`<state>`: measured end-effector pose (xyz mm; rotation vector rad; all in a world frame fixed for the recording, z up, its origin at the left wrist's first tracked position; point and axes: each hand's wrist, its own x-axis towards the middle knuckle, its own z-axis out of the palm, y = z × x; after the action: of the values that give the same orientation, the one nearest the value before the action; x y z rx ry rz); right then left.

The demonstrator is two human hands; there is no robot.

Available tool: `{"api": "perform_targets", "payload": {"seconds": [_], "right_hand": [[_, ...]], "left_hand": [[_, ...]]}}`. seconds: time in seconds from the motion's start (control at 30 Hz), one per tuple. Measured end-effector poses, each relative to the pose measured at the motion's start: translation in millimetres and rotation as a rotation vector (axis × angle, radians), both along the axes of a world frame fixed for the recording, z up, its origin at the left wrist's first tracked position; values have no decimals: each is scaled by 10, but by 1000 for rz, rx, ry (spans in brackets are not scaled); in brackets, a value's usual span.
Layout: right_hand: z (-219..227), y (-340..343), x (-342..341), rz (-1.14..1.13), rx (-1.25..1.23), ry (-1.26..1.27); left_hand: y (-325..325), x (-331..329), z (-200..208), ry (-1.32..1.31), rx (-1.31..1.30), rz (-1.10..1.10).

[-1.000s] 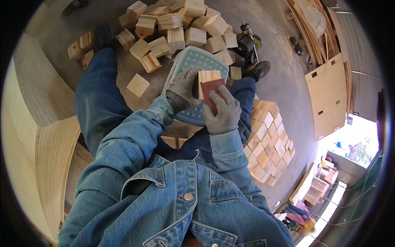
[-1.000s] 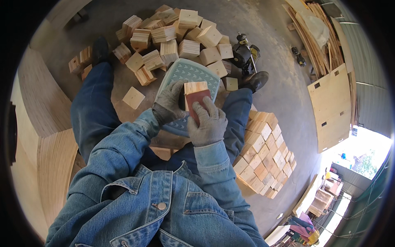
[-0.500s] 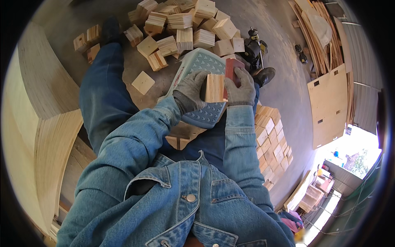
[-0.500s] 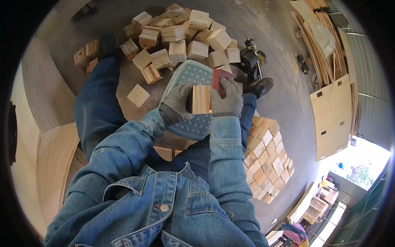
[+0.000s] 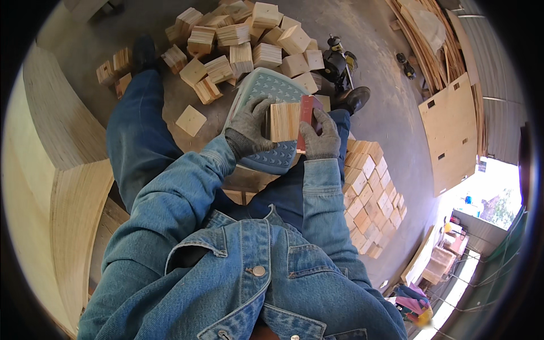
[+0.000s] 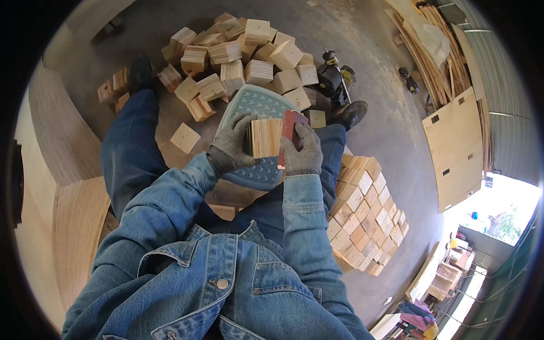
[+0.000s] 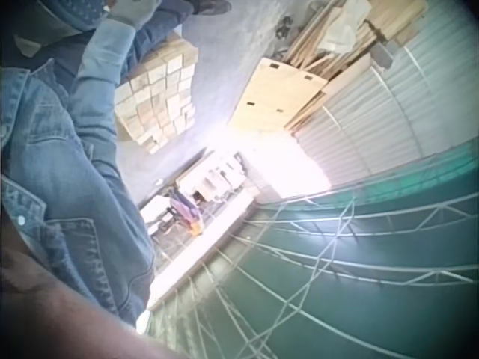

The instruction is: The person sits on the floor and sands small wooden blocks using a sanding block. They repeatedly pick up blocks, sand their surfaces, and place them back into a pile.

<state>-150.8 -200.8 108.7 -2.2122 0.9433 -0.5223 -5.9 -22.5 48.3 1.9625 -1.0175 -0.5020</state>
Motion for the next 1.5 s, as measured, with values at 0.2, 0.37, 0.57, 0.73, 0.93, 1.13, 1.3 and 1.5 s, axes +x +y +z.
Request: {"api": "perform_targets", "payload": {"seconds": [0.2, 0.37, 0.57, 0.73, 0.93, 1.13, 1.3, 1.5], "right_hand": [[43, 101, -228, -10, 29, -55], [-1, 125, -375, 11, 28, -85], [-28, 207, -448, -7, 171, -156], [29, 237, -486, -4, 94, -85], [-14, 227, -484, -7, 134, -139], [3, 123, -534, -38, 152, -127], [55, 245, -463, 47, -71, -149], [243, 625, -341, 174, -337, -17]], "left_hand": [[19, -113, 39, -23, -38, -34], [74, -188, -32, -46, -146, -60], [70, -172, -168, 323, -225, 3], [23, -173, -127, 568, -103, 49], [11, -164, -153, 557, -65, 57], [20, -9, 20, 408, -240, 89], [-36, 160, -12, 183, -266, 138], [-49, 72, -180, -13, -162, 135]]}}
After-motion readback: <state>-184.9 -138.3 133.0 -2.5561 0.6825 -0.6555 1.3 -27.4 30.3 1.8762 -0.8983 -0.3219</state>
